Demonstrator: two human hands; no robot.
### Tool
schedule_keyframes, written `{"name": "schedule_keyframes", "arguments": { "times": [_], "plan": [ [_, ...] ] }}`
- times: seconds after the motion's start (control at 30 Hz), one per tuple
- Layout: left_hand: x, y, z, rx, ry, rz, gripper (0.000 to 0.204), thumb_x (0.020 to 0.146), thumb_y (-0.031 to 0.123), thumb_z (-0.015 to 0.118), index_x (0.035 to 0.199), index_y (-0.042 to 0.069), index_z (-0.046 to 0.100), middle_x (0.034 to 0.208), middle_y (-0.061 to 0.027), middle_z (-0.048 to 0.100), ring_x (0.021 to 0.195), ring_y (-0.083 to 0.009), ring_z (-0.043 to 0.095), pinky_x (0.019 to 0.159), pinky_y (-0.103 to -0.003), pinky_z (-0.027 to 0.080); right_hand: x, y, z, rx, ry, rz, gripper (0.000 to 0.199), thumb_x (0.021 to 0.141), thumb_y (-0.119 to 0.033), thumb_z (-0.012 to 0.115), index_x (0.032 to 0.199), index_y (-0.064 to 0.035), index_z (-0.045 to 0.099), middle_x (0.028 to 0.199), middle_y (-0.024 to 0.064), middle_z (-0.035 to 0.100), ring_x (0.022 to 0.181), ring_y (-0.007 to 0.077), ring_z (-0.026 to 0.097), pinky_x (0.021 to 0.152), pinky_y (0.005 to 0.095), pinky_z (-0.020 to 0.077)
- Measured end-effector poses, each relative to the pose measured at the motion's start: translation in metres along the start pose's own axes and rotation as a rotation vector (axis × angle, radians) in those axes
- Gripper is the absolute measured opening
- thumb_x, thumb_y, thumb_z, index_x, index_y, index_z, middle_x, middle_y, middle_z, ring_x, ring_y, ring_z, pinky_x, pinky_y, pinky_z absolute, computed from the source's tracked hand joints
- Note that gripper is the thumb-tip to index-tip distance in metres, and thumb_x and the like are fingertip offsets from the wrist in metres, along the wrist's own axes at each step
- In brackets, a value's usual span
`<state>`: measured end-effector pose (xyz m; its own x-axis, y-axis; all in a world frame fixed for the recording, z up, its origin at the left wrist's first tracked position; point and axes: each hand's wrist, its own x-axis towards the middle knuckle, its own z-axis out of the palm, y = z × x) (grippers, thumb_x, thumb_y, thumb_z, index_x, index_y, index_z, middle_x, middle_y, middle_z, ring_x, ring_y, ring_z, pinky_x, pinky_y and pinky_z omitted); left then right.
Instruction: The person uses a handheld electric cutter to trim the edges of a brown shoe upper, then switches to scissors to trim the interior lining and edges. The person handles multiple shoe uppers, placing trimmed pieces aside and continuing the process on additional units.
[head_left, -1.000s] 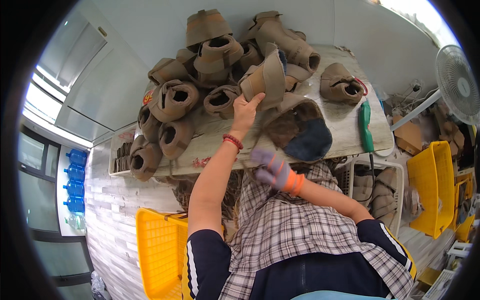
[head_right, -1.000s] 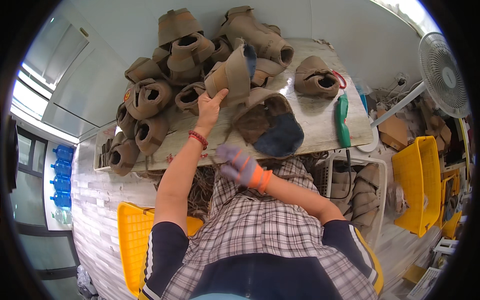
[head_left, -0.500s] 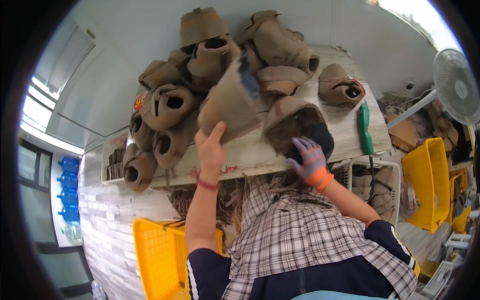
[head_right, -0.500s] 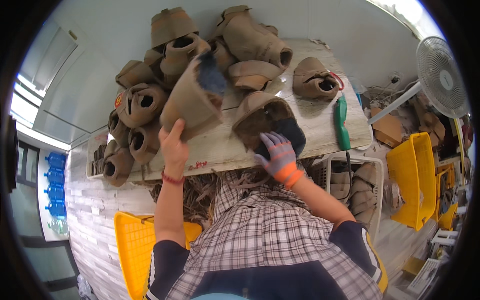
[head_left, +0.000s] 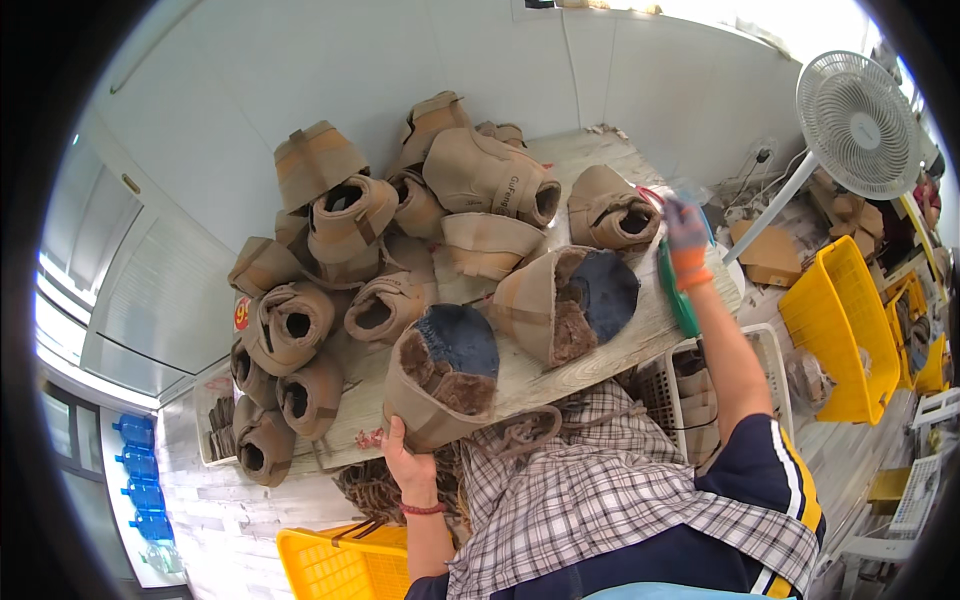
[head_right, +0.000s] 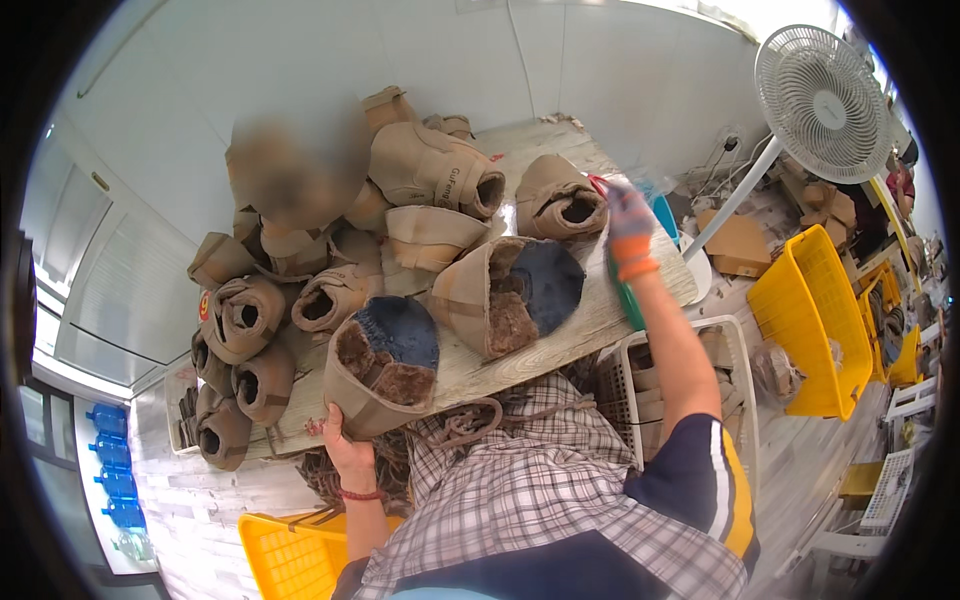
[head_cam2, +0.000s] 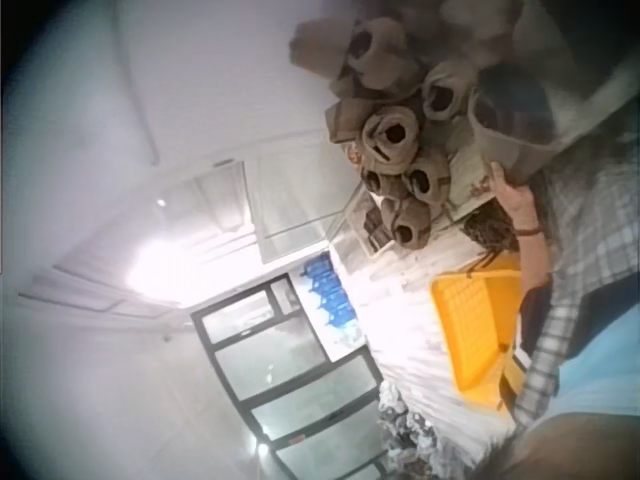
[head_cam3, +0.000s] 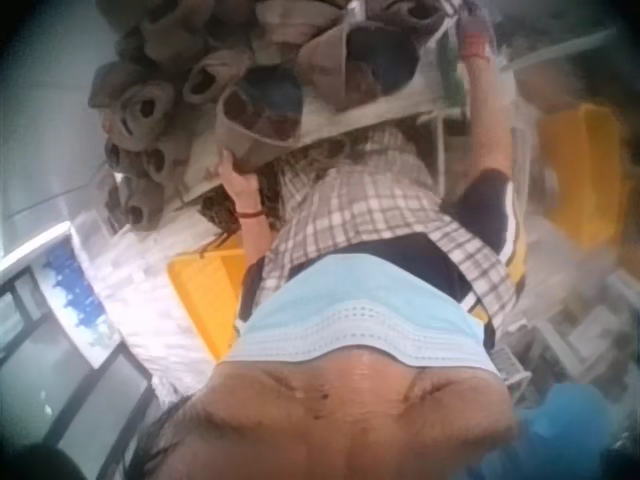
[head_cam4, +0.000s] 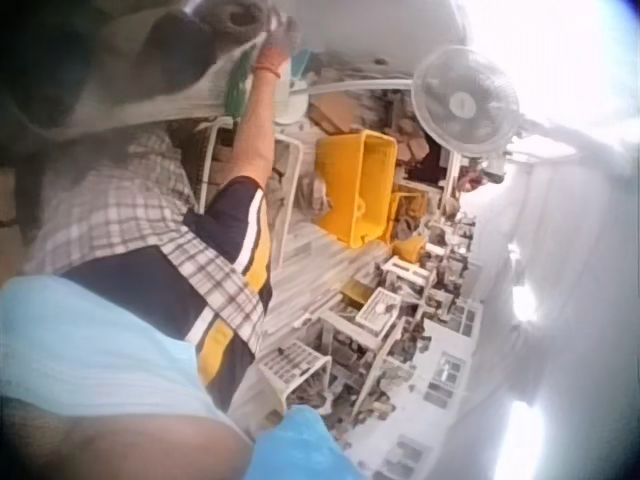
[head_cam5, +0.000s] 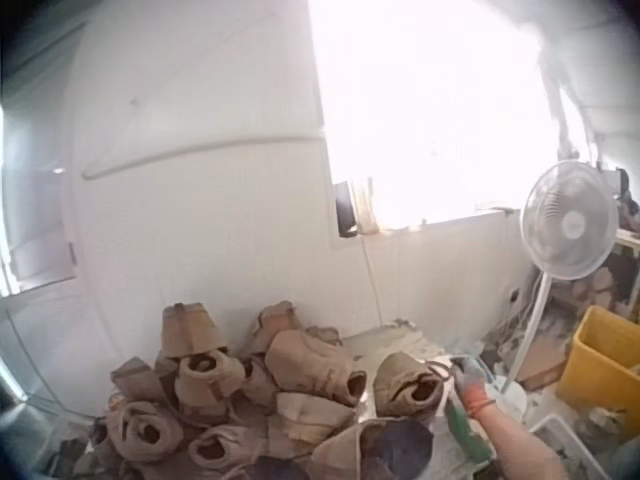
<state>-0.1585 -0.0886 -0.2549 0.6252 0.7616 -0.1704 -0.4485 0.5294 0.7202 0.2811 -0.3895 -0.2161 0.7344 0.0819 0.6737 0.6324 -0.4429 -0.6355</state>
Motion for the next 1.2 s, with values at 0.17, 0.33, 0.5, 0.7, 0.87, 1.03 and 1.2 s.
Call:
{"name": "schedule_keyframes", "arguments": {
  "times": [0.17, 0.33, 0.5, 0.7, 0.87, 1.03, 1.2],
  "plan": [
    [-0.004, -0.006, 0.005, -0.066, 0.155, -0.094, 0.04, 0.09, 0.023, 0.058, 0.122, 0.0, 0.05, 0.121, -0.0085, 0.055, 0.109, -0.0245, 0.052, 0.095, -0.041, 0.04, 0.072, 0.157, 0.007, -0.395, -0.474, 0.25, 0.032, 0.079, -0.027, 0.059, 0.104, -0.0078, 0.065, 0.1, 0.0172, 0.065, 0.095, 0.0294, 0.062, 0.082, 0.0356, 0.0481],
    [-0.021, 0.001, 0.0, -0.097, 0.245, -0.081, 0.035, 0.093, 0.021, 0.05, 0.122, 0.001, 0.05, 0.124, -0.0087, 0.054, 0.115, -0.0244, 0.049, 0.1, -0.042, 0.036, 0.103, 0.166, 0.05, -0.371, -0.724, 0.213, 0.05, 0.072, -0.036, 0.067, 0.105, 0.0006, 0.063, 0.094, 0.0202, 0.066, 0.088, 0.0306, 0.064, 0.08, 0.0359, 0.0491],
    [-0.019, 0.0, 0.008, -0.084, 0.284, -0.053, 0.039, 0.094, 0.019, 0.049, 0.129, 0.004, 0.043, 0.132, -0.0097, 0.047, 0.122, -0.0279, 0.043, 0.103, -0.046, 0.033, 0.106, 0.186, 0.072, -0.332, -0.69, 0.179, 0.05, 0.069, -0.044, 0.073, 0.087, 0.0013, 0.063, 0.083, 0.0196, 0.066, 0.079, 0.0319, 0.065, 0.07, 0.039, 0.0496],
    [-0.01, 0.022, 0.013, -0.238, 0.471, -0.137, 0.035, 0.094, 0.019, 0.046, 0.125, 0.003, 0.046, 0.126, -0.0124, 0.051, 0.114, -0.03, 0.049, 0.098, -0.047, 0.038, 0.114, 0.177, 0.071, -0.676, -0.608, 0.202, 0.054, 0.066, -0.043, 0.073, 0.089, 0.0049, 0.062, 0.087, 0.0274, 0.063, 0.084, 0.0406, 0.062, 0.072, 0.041, 0.0484],
    [-0.007, 0.019, -0.052, -0.422, 0.267, -0.271, 0.025, 0.093, 0.018, 0.046, 0.113, 0.003, 0.051, 0.104, -0.0146, 0.058, 0.092, -0.0287, 0.057, 0.081, -0.044, 0.046, 0.128, 0.24, 0.061, -0.666, -0.802, 0.216, 0.053, 0.075, -0.044, 0.061, 0.098, 0.0034, 0.063, 0.099, 0.027, 0.061, 0.099, 0.0388, 0.058, 0.082, 0.0417, 0.045],
    [-0.015, 0.036, -0.04, -0.553, 0.208, -0.31, 0.029, 0.094, 0.016, 0.036, 0.1, -0.007, 0.052, 0.072, -0.0085, 0.046, 0.059, -0.015, 0.036, 0.053, -0.027, 0.032, 0.142, 0.224, 0.031, -0.643, -0.363, 0.449, 0.072, 0.076, -0.063, 0.054, 0.101, 0.0039, 0.065, 0.104, 0.025, 0.062, 0.105, 0.035, 0.057, 0.089, 0.036, 0.0415],
    [-0.019, 0.039, -0.037, -0.398, 0.24, -0.296, 0.027, 0.093, 0.018, 0.039, 0.098, -0.007, 0.051, 0.069, -0.0067, 0.041, 0.058, -0.0142, 0.033, 0.051, -0.027, 0.029, 0.129, 0.154, -0.03, 0.176, -0.261, 0.351, 0.043, 0.089, -0.034, 0.05, 0.115, 0.0003, 0.057, 0.11, 0.0153, 0.061, 0.103, 0.0234, 0.058, 0.085, 0.0309, 0.0437]
  ]
}}
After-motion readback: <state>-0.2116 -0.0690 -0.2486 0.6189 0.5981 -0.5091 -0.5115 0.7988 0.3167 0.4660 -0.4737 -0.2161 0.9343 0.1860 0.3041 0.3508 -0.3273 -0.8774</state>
